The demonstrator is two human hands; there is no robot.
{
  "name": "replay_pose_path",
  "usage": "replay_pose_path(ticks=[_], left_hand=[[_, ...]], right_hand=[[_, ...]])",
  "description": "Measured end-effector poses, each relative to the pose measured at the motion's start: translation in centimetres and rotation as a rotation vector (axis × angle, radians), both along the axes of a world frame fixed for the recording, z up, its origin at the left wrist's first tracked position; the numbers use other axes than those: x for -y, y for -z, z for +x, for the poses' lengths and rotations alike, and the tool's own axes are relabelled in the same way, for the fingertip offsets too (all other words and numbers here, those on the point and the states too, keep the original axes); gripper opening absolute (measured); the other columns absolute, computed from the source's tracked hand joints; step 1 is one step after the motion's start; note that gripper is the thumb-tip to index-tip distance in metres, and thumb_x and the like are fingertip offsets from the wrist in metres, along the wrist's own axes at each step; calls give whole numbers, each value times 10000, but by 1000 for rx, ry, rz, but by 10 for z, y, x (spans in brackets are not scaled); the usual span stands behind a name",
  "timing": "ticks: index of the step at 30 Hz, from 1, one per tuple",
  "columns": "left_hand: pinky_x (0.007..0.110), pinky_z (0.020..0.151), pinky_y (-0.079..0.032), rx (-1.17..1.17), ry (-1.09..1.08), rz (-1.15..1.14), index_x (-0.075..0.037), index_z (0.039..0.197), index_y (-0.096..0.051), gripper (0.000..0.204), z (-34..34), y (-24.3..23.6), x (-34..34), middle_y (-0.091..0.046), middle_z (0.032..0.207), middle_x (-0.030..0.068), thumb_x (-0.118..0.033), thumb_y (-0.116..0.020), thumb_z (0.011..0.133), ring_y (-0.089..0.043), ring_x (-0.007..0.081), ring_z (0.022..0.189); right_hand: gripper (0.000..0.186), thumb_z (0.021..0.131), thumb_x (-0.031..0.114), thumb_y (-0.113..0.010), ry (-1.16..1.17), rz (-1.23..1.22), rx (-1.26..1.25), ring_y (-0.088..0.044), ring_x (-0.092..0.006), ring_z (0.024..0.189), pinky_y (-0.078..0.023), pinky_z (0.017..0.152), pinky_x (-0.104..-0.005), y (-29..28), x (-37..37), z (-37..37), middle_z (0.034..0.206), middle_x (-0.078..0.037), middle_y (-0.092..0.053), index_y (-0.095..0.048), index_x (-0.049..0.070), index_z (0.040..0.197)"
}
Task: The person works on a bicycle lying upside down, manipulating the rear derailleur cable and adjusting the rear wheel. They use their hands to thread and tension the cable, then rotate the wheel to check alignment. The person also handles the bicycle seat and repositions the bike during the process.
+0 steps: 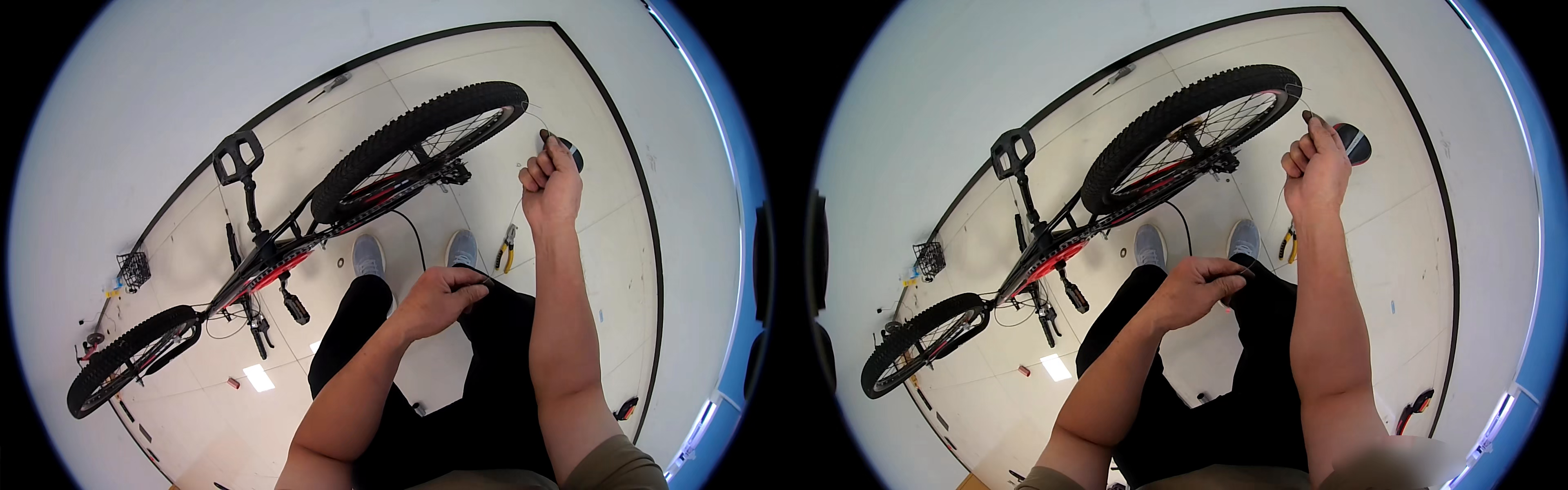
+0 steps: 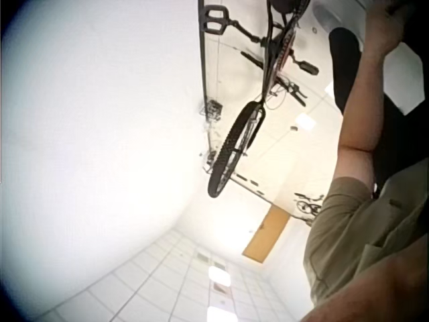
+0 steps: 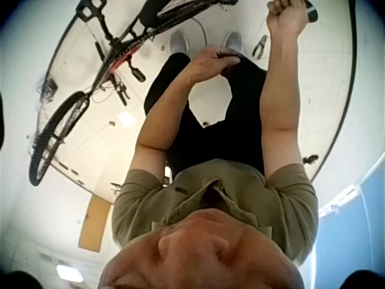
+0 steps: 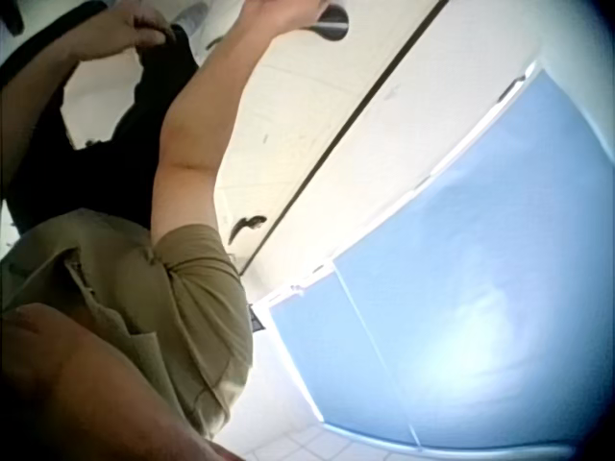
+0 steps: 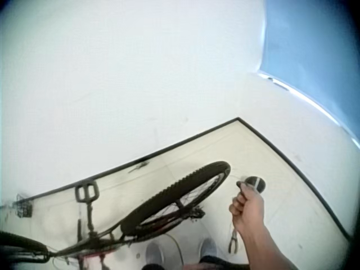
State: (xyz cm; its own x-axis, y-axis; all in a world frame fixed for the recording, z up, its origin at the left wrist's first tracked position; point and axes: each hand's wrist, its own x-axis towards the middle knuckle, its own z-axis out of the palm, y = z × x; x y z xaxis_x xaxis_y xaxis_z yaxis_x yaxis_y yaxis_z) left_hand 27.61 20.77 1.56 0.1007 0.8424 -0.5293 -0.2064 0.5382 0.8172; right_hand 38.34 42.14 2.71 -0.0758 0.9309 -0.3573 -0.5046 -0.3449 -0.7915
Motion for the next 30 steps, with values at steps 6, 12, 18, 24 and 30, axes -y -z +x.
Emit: replay_pose_path(ticks=[6,12,18,24,30], left_hand=[[251,671,-495,-71,-38,-130,26,1126,-739,219,-6,-11,-6,-656,777,9,-96,-659,963,-586,83,713],[241,623,-455,-60,-42,-175,11,1119,-750,218,-5,-18,-10,-659,773,8,-112,-672,957,-561,73,692],[249,650,-453,35,-86,-57,19,1157,-729,241,-15,-19,1,-655,800,11,-130,-639,989,-548,88,716],[279,761,-487,64,-225,252,49,1168,-699,256,-16,-15,23,-649,842,34,-140,-593,1032,-586,120,800],[324,946,-491,-2,-323,365,28,1138,-700,221,-2,-2,45,-726,1003,85,-127,-580,1034,-661,173,958]], right_hand=[[183,996,143,-616,-64,9,17,-275,-61,512,-234,469,-244,-3,8,-10,627,64,-322,-619,4,1115],[190,982,136,-623,-44,11,121,-284,-57,494,-243,454,-253,-12,16,-11,631,53,-375,-625,3,1116],[163,988,133,-596,246,-81,109,-286,-66,509,-237,458,-261,-26,23,5,639,46,-355,-609,19,1104],[87,996,137,-555,391,-213,5,-343,-108,533,-315,493,-299,-46,17,83,669,16,-406,-574,53,986],[103,992,128,-531,255,-252,9,-517,-157,698,-421,644,-334,-86,66,136,778,-24,-574,-602,54,987]])
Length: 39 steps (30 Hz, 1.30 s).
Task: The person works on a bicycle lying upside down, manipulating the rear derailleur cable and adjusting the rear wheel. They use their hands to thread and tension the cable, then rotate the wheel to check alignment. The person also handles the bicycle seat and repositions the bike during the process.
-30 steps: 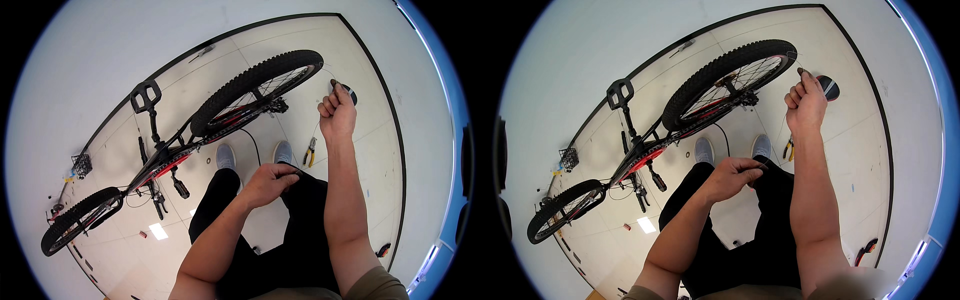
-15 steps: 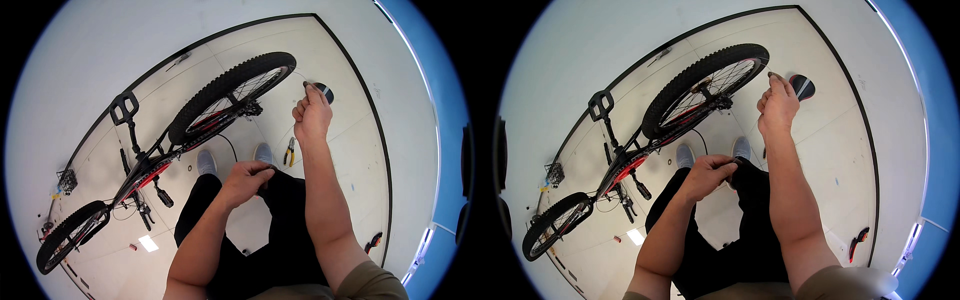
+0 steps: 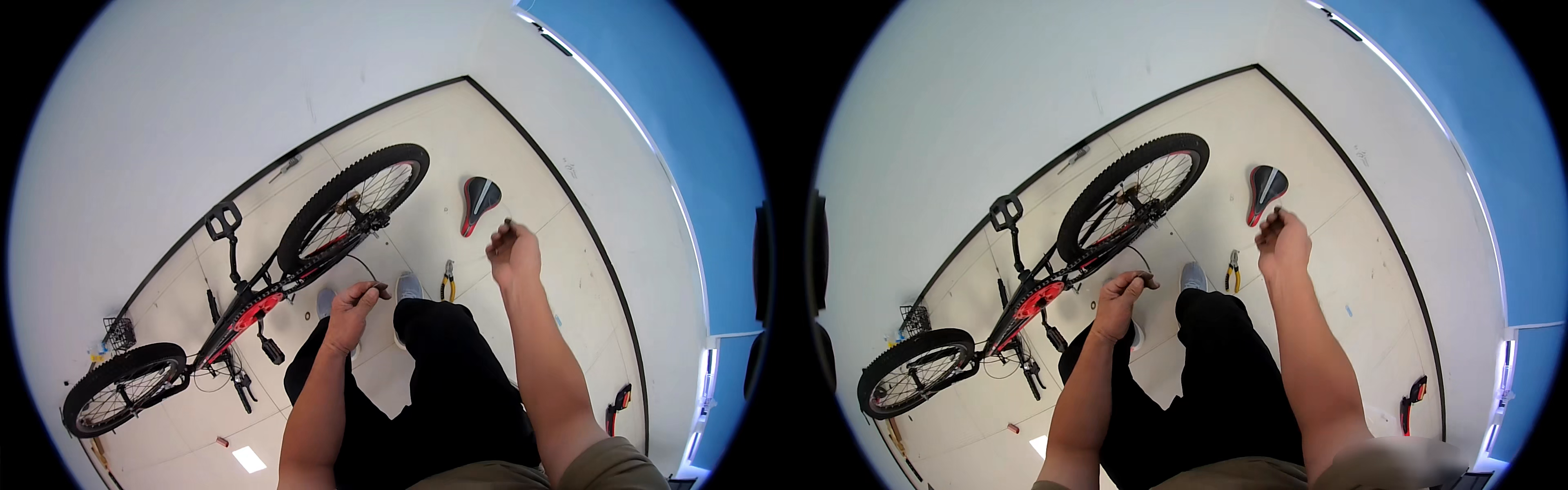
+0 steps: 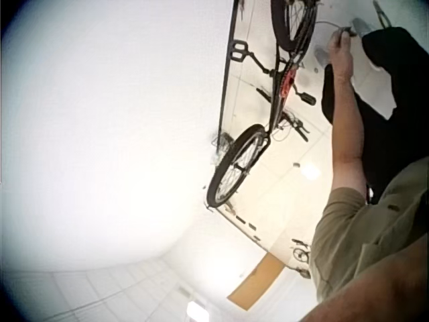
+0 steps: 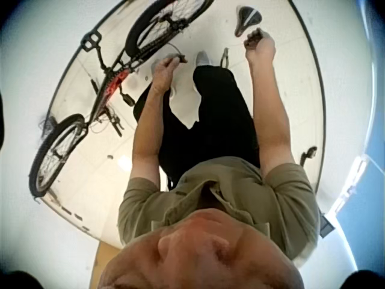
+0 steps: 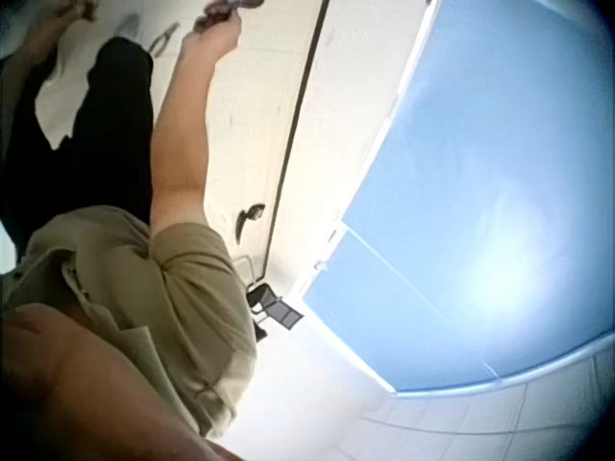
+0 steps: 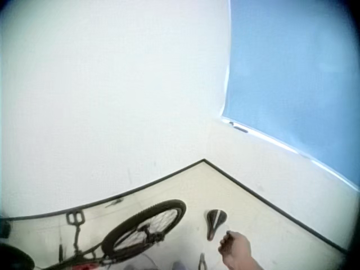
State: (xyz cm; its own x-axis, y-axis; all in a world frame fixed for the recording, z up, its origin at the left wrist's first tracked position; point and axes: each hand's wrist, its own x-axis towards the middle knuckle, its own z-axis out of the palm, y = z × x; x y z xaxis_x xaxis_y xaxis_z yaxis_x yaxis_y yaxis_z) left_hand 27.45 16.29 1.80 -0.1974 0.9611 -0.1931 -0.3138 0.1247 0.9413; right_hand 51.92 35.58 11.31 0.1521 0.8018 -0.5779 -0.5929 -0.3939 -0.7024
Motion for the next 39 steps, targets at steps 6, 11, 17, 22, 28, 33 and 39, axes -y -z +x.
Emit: replay_pose_path(ticks=[6,11,17,22,28,33,39], left_hand=[[326,990,-489,-304,-98,-30,4,1152,-687,225,22,-2,37,-726,1123,89,-154,-563,1050,-661,175,1077],[345,931,-543,-152,-280,-61,-23,1188,-657,254,23,1,55,-703,1160,96,-212,-528,1080,-655,173,1083],[350,901,-563,14,-398,-102,-49,1173,-633,244,22,-6,55,-695,1179,87,-241,-507,1089,-660,171,1079],[378,852,-581,25,-475,-162,-76,1145,-605,232,29,-4,48,-693,1130,85,-272,-493,1092,-663,182,1063],[403,830,-584,-72,-499,-215,-81,1107,-583,227,30,-2,38,-696,1088,93,-272,-462,1101,-673,212,1043],[410,800,-589,-90,-539,-284,-84,1092,-555,196,41,-14,24,-696,1039,109,-251,-453,1098,-677,223,1019],[413,800,-575,-124,-508,-291,-73,1092,-553,233,45,-22,9,-696,1024,114,-261,-415,1089,-658,222,928]], right_hand=[[87,997,147,-527,-138,-57,8,-558,-163,763,-423,670,-296,-30,78,39,849,-20,-606,-588,89,1023],[170,998,109,-501,-263,-49,-170,-662,-241,823,-508,638,-351,-43,108,55,946,-136,-662,-538,0,1124],[158,968,46,-487,-296,-70,-319,-697,-294,847,-583,724,-413,-57,116,48,940,-169,-658,-503,-35,1102],[122,972,59,-495,-197,-166,-462,-684,-281,802,-606,720,-418,-40,114,51,914,-163,-645,-504,-36,1047],[120,979,81,-519,-132,-232,-469,-661,-226,721,-595,658,-386,-43,108,56,851,-106,-623,-551,2,1063],[97,957,58,-547,-221,-262,-370,-624,-180,652,-550,614,-353,-49,111,52,755,-59,-599,-619,32,1017],[182,935,62,-579,-428,304,214,-621,-140,640,-498,603,-284,-37,141,24,787,-63,-673,-690,-16,1055]])
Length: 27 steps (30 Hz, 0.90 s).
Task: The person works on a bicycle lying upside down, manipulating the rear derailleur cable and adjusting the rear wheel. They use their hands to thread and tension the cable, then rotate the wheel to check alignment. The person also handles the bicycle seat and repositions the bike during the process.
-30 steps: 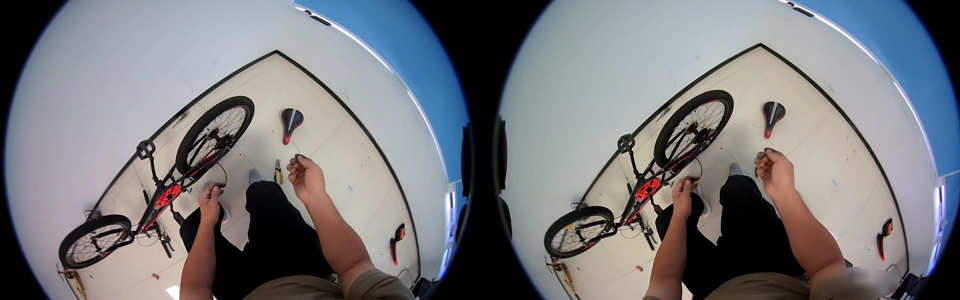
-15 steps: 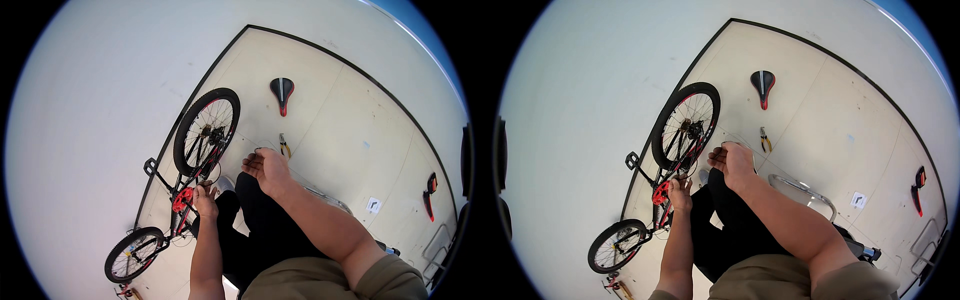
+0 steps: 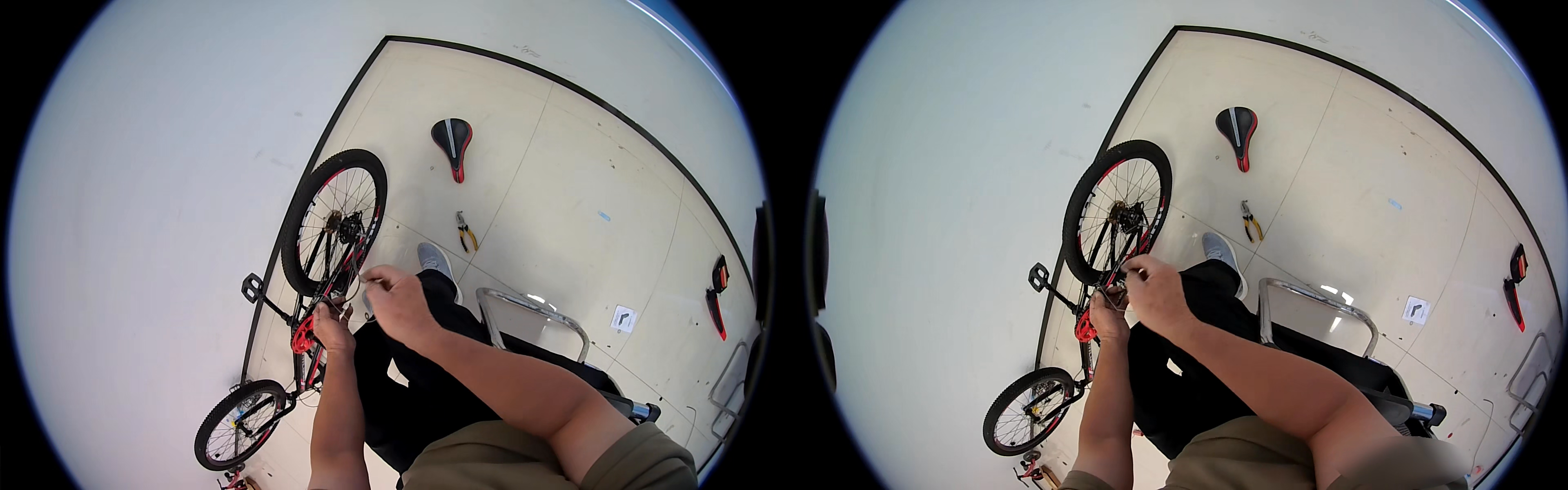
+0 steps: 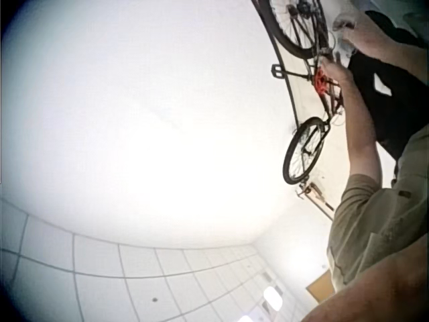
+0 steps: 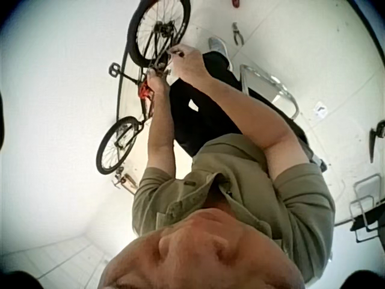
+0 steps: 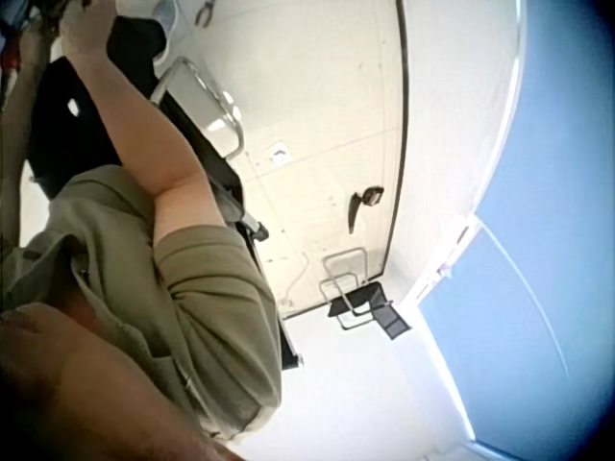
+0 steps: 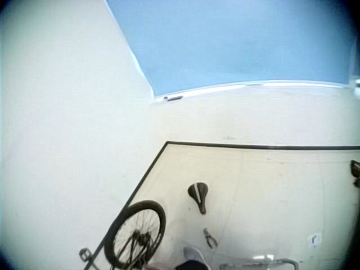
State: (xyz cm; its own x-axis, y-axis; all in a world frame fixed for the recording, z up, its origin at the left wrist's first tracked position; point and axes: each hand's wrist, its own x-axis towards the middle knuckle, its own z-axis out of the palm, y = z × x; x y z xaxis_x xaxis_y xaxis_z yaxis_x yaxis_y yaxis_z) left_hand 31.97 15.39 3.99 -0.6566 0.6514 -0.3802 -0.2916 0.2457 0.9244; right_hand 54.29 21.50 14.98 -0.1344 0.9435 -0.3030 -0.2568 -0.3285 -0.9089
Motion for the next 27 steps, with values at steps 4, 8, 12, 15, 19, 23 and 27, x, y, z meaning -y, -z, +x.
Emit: replay_pose_path(ticks=[4,8,12,15,19,23,27], left_hand=[[427,817,-568,14,45,47,-74,1128,-544,232,-17,12,3,-690,1029,111,-265,-419,1086,-650,229,949],[425,817,-561,22,48,60,-78,1147,-534,235,-21,16,7,-686,1036,108,-271,-417,1085,-648,233,953],[426,828,-552,-18,51,13,-66,1151,-533,251,-24,11,8,-685,1036,112,-272,-406,1085,-650,238,953],[423,835,-547,-154,52,-74,-29,1140,-538,280,-7,-7,5,-683,1029,131,-267,-401,1083,-656,252,939],[414,846,-544,-224,148,-75,25,1094,-554,325,-10,-7,3,-677,1009,168,-253,-385,1084,-661,281,907],[412,836,-556,-327,195,-93,37,1070,-571,351,-18,1,9,-678,997,175,-251,-371,1092,-666,281,892],[418,823,-577,-187,143,-48,60,1046,-594,395,-5,-5,8,-682,987,181,-249,-356,1110,-681,277,880]], right_hand=[[152,934,67,-610,-93,167,53,-666,-164,701,-525,662,-312,-5,10,-4,810,-120,-715,-689,-24,1025],[119,922,63,-643,-168,162,99,-683,-192,702,-538,674,-323,-10,10,-1,813,-142,-717,-686,-18,998],[113,906,85,-670,-236,241,156,-702,-279,717,-546,678,-362,-11,12,1,806,-174,-707,-698,7,983],[109,890,95,-670,-326,323,207,-699,-353,748,-552,689,-407,-9,18,0,819,-190,-702,-702,25,967],[113,874,95,-655,-380,421,241,-681,-393,772,-546,691,-448,-11,20,1,832,-183,-700,-698,34,959],[123,875,101,-645,-380,415,247,-669,-398,758,-530,676,-463,-12,17,1,818,-177,-690,-695,35,966],[142,878,103,-641,-344,412,211,-658,-399,755,-525,679,-467,-10,17,2,823,-179,-685,-698,35,988]])
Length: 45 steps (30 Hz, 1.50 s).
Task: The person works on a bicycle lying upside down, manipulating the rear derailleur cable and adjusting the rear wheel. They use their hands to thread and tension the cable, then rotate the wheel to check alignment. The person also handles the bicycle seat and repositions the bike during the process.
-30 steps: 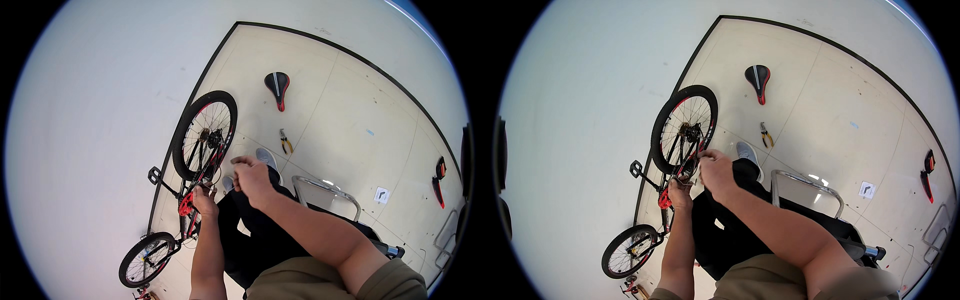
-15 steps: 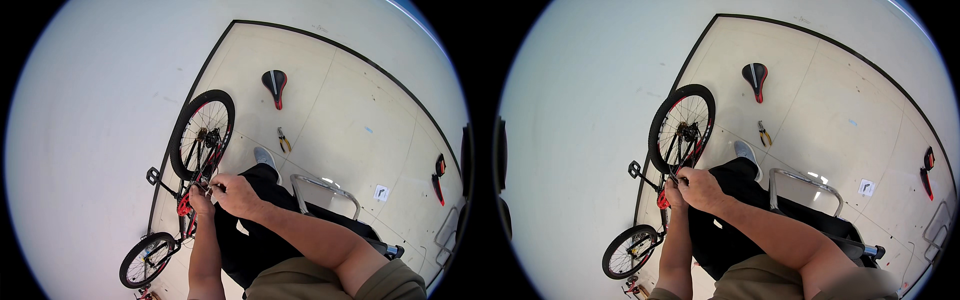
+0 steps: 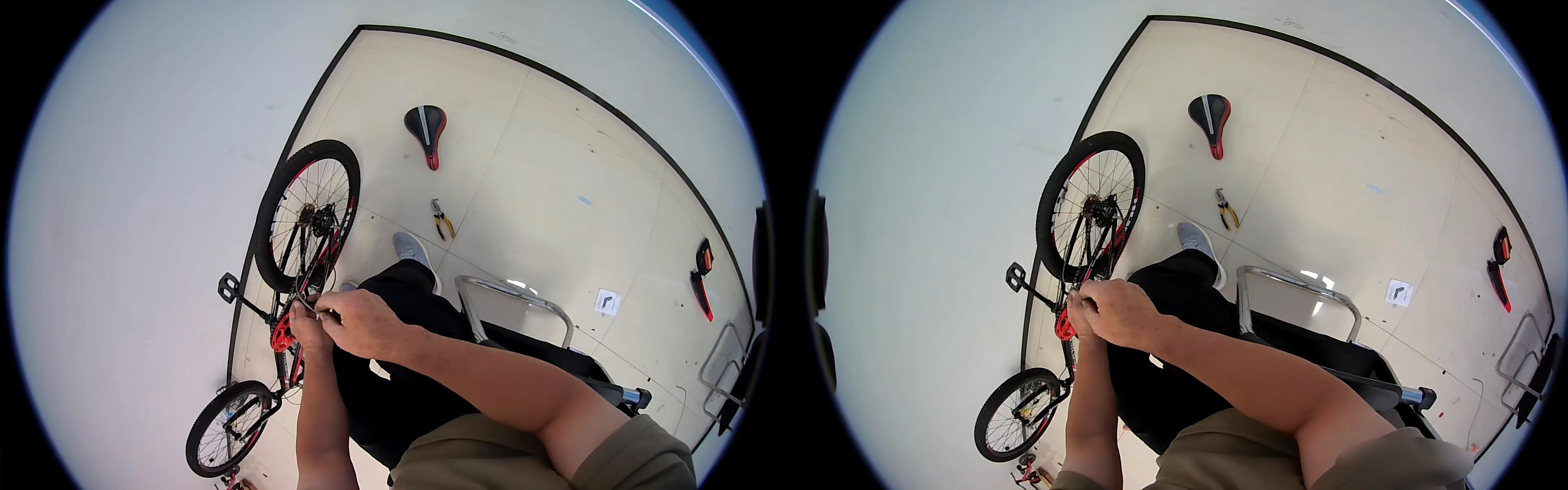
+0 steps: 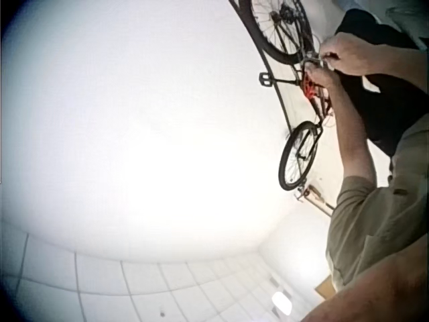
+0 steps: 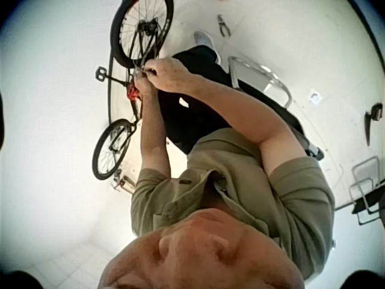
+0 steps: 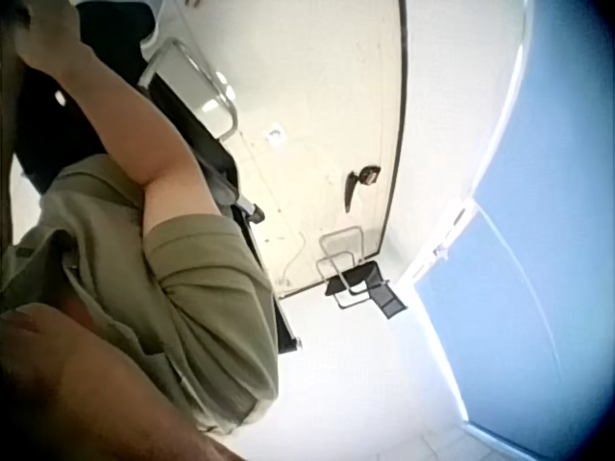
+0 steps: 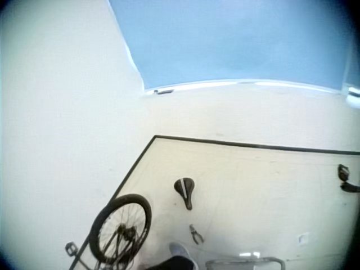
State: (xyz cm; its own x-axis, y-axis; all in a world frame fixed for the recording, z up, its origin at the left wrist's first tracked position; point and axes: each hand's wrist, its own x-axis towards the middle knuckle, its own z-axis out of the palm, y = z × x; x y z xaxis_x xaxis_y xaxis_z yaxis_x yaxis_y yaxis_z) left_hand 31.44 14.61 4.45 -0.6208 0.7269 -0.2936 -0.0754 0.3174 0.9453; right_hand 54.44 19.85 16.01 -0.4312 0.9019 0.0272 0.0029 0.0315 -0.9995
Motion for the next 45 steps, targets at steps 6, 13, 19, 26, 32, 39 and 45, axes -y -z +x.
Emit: replay_pose_path(ticks=[6,13,19,26,32,39,45], left_hand=[[417,862,-560,93,-58,2,0,1101,-561,303,-3,6,2,-682,1041,154,-253,-394,1107,-665,266,938],[397,889,-553,201,-54,101,1,1140,-584,300,-14,23,18,-694,1071,151,-246,-416,1112,-663,245,965],[408,874,-542,231,-63,90,-49,1143,-587,257,-9,31,27,-699,1100,123,-254,-436,1109,-665,234,996],[413,852,-557,246,-47,125,-94,1175,-557,225,-16,42,36,-689,1143,95,-283,-462,1100,-656,207,1039],[377,851,-570,238,-41,74,-66,1211,-558,247,-8,39,38,-684,1175,102,-266,-463,1100,-652,180,1068],[386,870,-567,290,21,105,-69,1180,-605,243,-17,46,44,-683,1180,81,-262,-483,1094,-647,181,1107],[364,870,-573,341,-2,170,-61,1146,-638,207,-8,47,44,-695,1171,82,-218,-518,1082,-656,179,1108]], right_hand=[[150,878,97,-643,21,37,2,-675,-393,780,-533,690,-459,-1,-1,2,855,-181,-700,-698,23,997],[103,877,84,-662,-26,54,47,-685,-381,765,-538,669,-437,-3,2,-2,851,-181,-704,-697,18,947],[106,884,94,-677,-31,97,55,-681,-380,709,-535,641,-420,2,4,0,795,-193,-693,-700,16,952],[166,897,175,-643,-92,-2,97,-684,-384,768,-536,704,-469,0,4,0,797,-189,-701,-706,47,983],[112,927,60,-660,-97,-183,74,-696,-182,709,-544,674,-325,-1,-1,1,800,-127,-718,-693,-15,1003],[144,933,85,-652,116,-66,67,-660,-156,688,-509,644,-303,8,-10,-2,798,-122,-709,-704,-14,1024],[126,962,54,-651,163,-111,97,-456,-31,642,-385,589,-223,2,-17,1,707,49,-559,-715,-8,1051]])
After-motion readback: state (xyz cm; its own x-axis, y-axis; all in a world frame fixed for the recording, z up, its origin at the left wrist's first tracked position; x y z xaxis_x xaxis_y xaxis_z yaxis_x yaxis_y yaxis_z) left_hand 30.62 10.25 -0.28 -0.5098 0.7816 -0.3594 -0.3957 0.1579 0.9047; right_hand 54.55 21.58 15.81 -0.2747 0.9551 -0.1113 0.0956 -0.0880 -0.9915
